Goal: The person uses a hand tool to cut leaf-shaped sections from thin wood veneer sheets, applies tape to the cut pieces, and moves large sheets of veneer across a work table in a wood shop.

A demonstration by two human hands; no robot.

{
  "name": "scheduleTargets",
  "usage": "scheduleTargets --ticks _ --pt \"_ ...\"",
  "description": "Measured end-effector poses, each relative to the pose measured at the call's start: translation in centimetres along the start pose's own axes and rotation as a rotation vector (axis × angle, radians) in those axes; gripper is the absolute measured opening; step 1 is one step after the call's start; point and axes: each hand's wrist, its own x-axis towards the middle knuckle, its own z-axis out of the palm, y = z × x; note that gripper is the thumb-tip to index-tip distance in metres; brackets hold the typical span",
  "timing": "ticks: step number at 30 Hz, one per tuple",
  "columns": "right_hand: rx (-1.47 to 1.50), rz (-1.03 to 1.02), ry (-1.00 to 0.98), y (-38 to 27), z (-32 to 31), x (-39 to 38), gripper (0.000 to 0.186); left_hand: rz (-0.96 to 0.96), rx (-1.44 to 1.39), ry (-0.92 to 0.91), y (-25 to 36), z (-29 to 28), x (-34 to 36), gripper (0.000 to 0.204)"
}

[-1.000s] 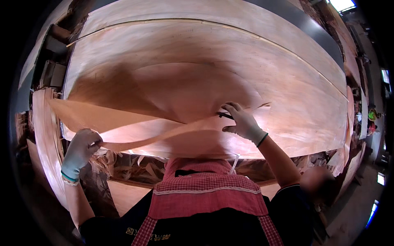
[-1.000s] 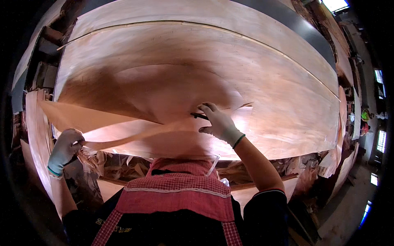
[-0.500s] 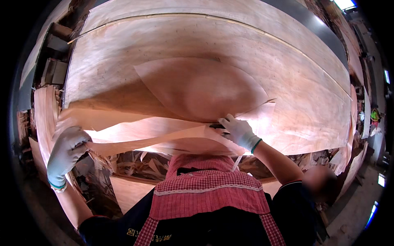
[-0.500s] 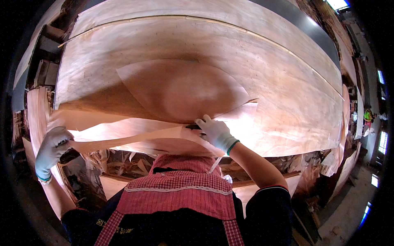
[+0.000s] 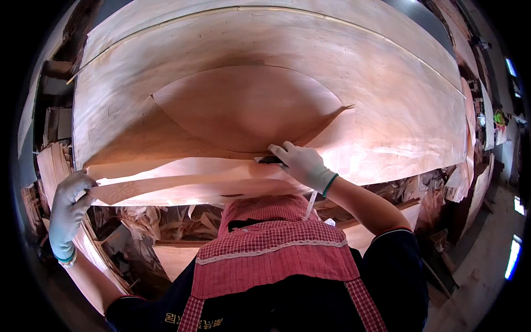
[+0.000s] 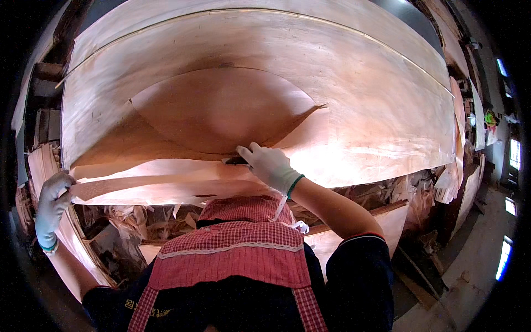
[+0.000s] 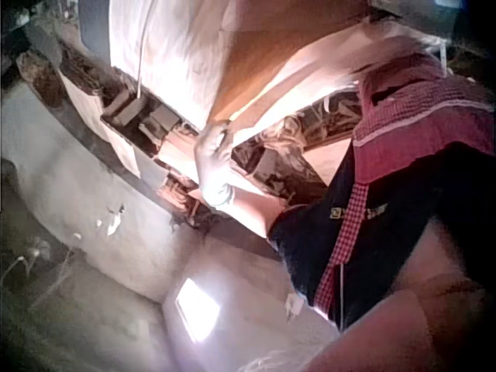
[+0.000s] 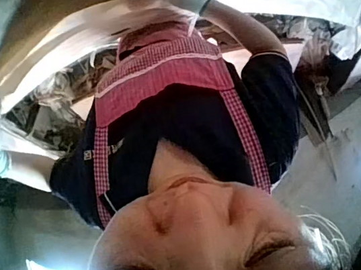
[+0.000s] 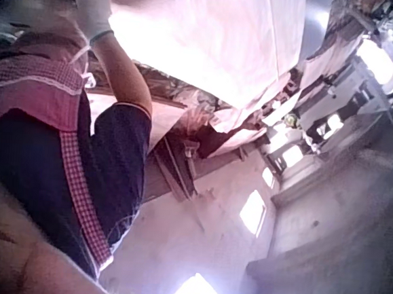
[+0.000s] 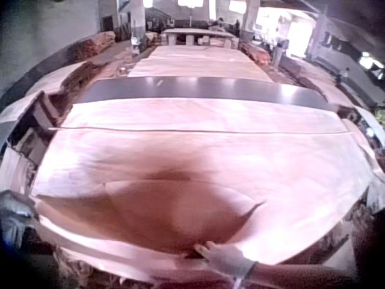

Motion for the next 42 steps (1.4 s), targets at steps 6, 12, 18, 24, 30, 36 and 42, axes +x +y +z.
scheduleTargets --ticks 6,12,18,24,30,36,42 --pt "-0.015 0.048 0.125 0.1 0.7 -1.1 0.049 0.002 0.038 -0.029 0.2 1.4 2.4 0.011" --pt "0.003 0.097 0.143 0.5 0.6 -2.8 0.046 0.055 0.089 0.000 1.3 1.4 3.1 0.012" --pt "-0.036 0.086 0.152 1.1 -0.7 -3.3 0.022 0.162 0.199 0.060 2.2 2.0 5.8 0.014" --pt "-0.136 0.178 0.085 0.3 -10.3 -2.9 0.027 0.143 0.335 0.116 4.5 -2.5 10.8 0.013" --pt "-0.350 0.344 0.386 5.6 -23.0 7.6 0.032 0.546 0.937 0.708 0.6 -12.2 25.3 0.035" --pt "-0.458 0.501 0.549 12.0 -28.7 10.3 0.027 0.409 0.502 1.195 14.9 -7.4 30.5 0.017" --pt "-0.478 0.615 0.550 14.8 -27.9 9.5 0.036 0.662 1.299 1.278 10.5 1.6 33.8 0.028"
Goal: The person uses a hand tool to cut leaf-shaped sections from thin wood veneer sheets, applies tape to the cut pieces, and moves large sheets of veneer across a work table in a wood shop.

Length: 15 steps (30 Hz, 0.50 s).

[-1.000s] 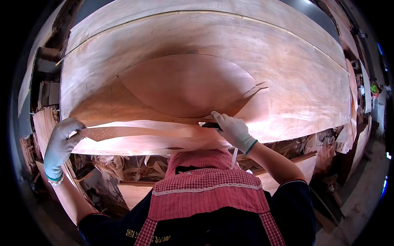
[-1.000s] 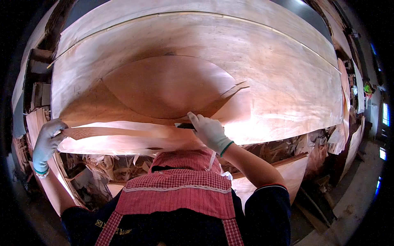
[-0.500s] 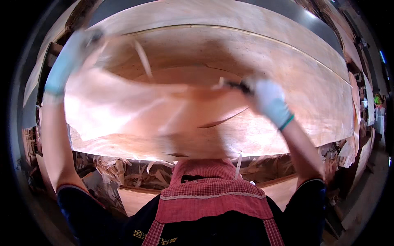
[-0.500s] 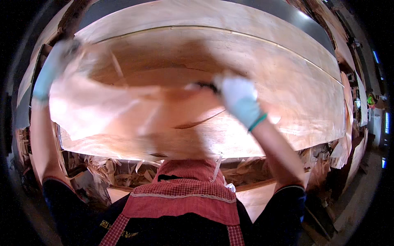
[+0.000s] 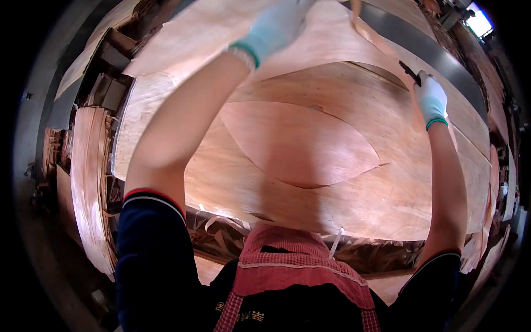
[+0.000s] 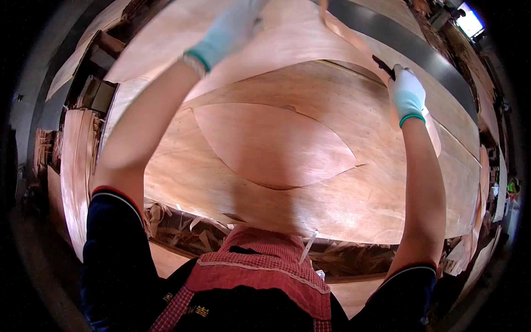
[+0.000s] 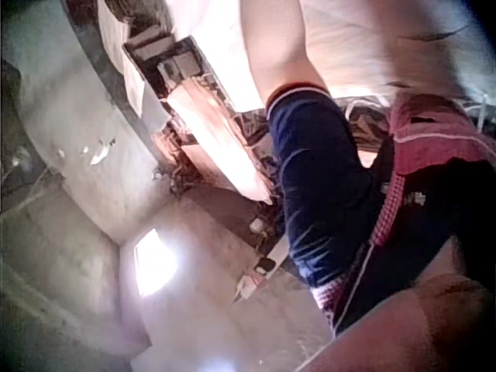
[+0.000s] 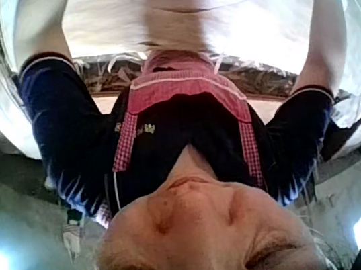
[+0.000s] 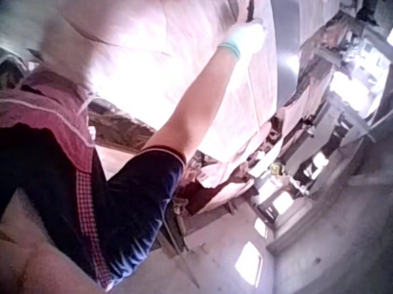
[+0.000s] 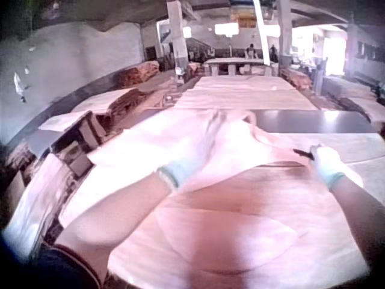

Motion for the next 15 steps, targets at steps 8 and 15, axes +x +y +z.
scheduleTargets --ticks 8,15 --pt "0.548 -0.115 0.367 2.5 2.9 -7.1 0.031 -0.272 -1.017 -0.645 17.5 -12.9 -13.4 0.041" --pt "1.278 0.387 -0.405 3.5 5.3 -26.8 0.023 -0.430 -1.206 -0.688 24.0 -15.8 -12.0 0.024"
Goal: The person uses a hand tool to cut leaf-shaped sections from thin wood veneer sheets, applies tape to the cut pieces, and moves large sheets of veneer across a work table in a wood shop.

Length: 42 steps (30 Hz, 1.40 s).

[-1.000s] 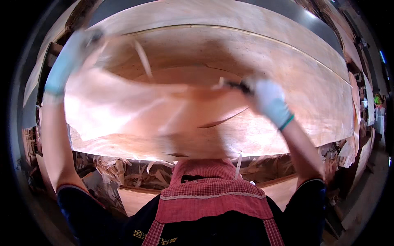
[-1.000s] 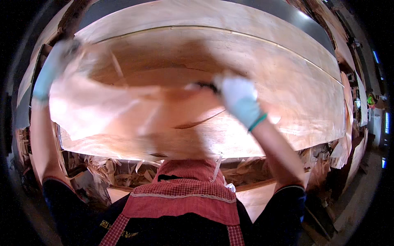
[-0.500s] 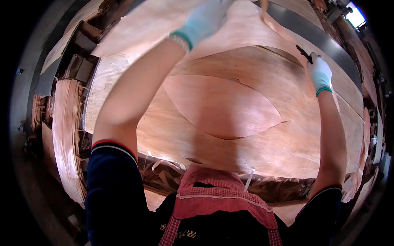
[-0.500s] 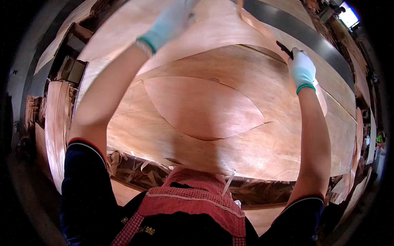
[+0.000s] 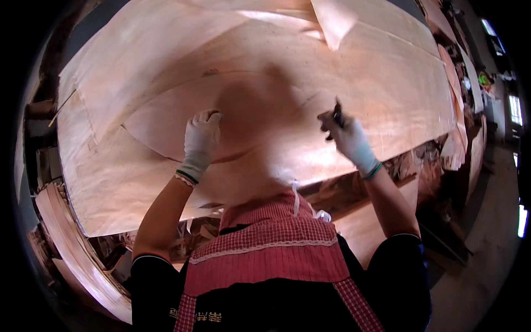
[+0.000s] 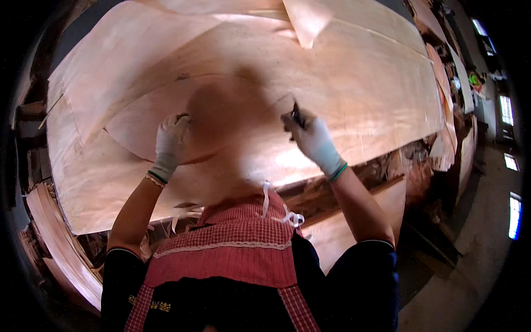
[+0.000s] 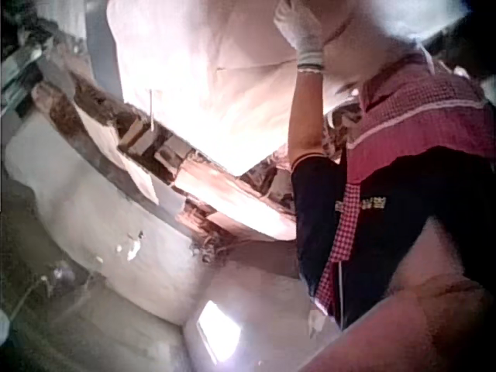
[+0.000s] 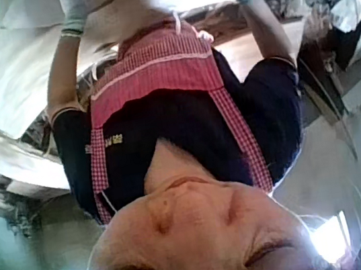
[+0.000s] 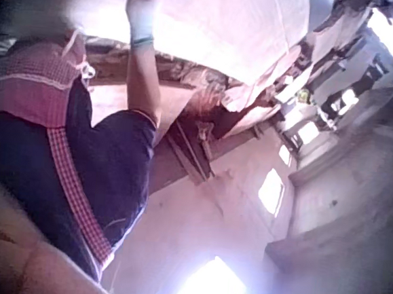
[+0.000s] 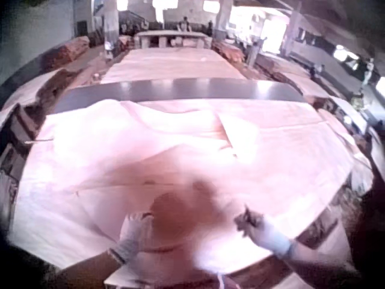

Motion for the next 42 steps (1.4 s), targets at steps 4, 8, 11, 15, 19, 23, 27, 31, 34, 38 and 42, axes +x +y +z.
scheduleTargets --ticks 4,8,11,15,19,23,27,31,34,38,42 --pt "-0.066 0.065 -0.256 5.2 1.4 -7.8 0.017 0.240 -0.106 -0.025 6.8 0.2 -3.6 0.023" --pt "-0.174 0.265 -0.161 7.1 2.8 -10.9 0.032 0.407 -0.292 -0.240 10.6 3.6 -7.7 0.027" --pt "-0.039 0.632 -0.305 11.5 3.7 -10.9 0.034 0.440 -0.235 -0.246 12.1 5.6 -7.6 0.028" --pt "0.437 0.808 -0.472 11.9 4.5 -11.2 0.027 0.458 -0.221 -0.212 12.1 7.8 -7.6 0.027" --pt "0.648 0.716 -0.239 8.7 2.9 -10.6 0.022 0.492 -0.215 -0.216 10.9 9.5 -8.2 0.025" --pt "0.657 0.468 -0.061 3.9 -0.1 -8.5 0.023 0.444 -0.174 -0.221 11.3 9.5 -8.3 0.027" --pt "0.431 0.269 0.012 4.8 -0.4 -5.1 0.022 0.392 -0.253 -0.111 12.8 6.6 -2.2 0.031" --pt "0.308 0.180 0.084 6.0 0.2 -1.5 0.020 0.248 -0.189 -0.056 13.4 7.0 8.6 0.044" --pt "0.321 0.167 0.142 5.9 0.4 1.5 0.019 0.323 -0.135 0.079 12.4 9.9 11.6 0.052" --pt "0.408 0.209 0.145 6.9 0.3 5.3 0.017 0.225 -0.294 -0.019 12.1 11.8 12.0 0.064" --pt "0.406 0.267 0.137 8.3 1.0 7.5 0.016 0.333 -0.266 0.013 12.3 10.9 12.3 0.062"
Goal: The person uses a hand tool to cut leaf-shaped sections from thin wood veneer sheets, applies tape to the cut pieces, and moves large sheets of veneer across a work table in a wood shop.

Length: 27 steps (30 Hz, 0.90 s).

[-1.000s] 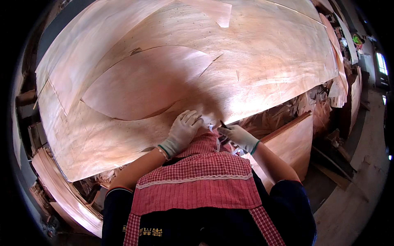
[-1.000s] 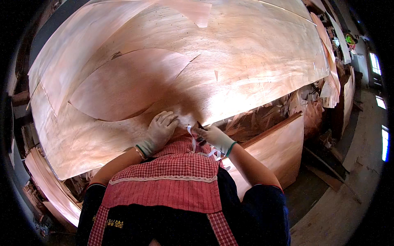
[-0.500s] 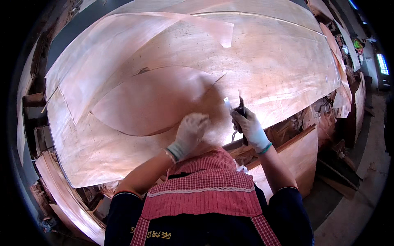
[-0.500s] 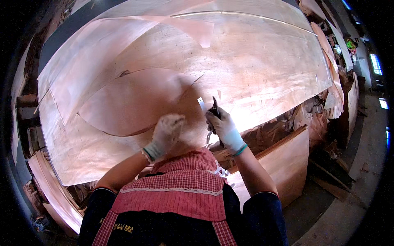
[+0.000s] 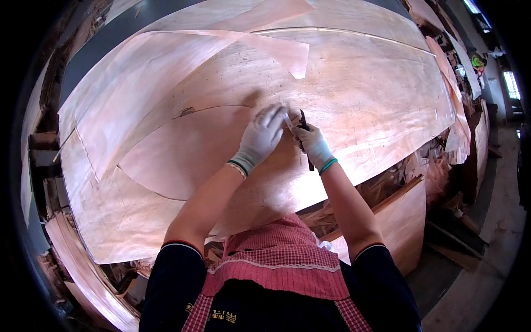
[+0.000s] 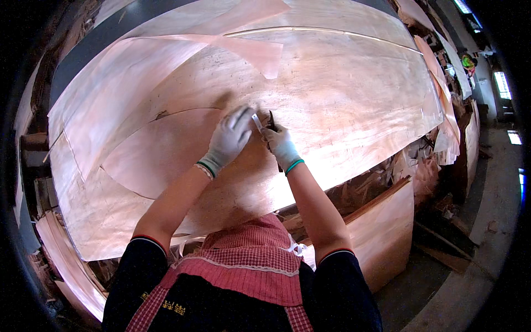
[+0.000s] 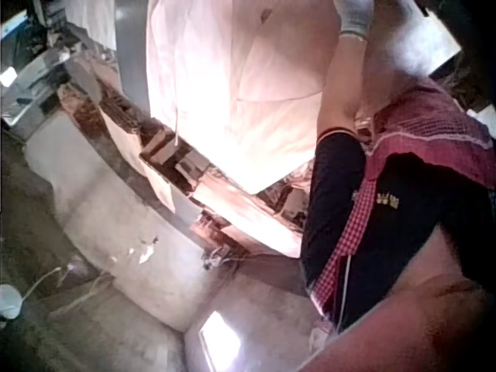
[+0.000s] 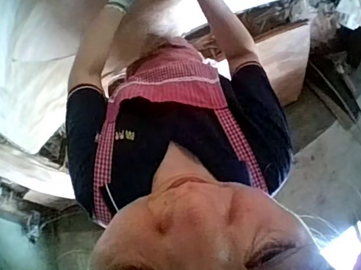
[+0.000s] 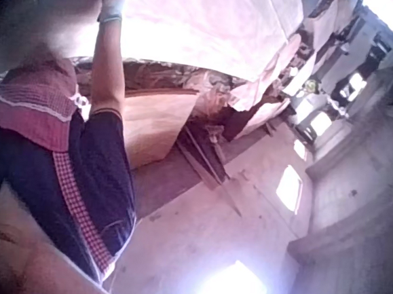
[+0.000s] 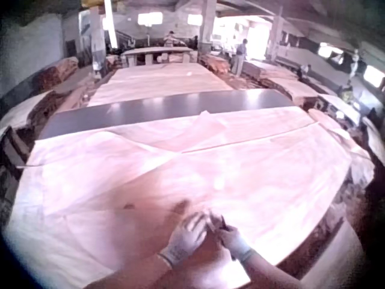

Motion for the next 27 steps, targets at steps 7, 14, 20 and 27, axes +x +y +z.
scheduleTargets --ticks 7,14,20,27 --pt "-0.187 -0.148 0.111 2.1 0.6 0.2 0.020 0.205 0.401 -0.294 -0.4 0.6 -0.6 0.048" --pt "-0.491 -0.279 -0.054 2.0 -4.1 1.5 0.020 0.194 0.285 -0.450 0.9 -1.1 0.3 0.048" --pt "-0.322 -0.011 -0.298 -2.0 -3.1 1.2 0.019 -0.046 0.010 -0.219 -1.0 -0.7 0.0 0.040" --pt "-0.102 0.080 -0.258 -0.6 -3.3 1.1 0.016 0.081 0.170 -0.085 2.7 2.5 -3.9 0.037"
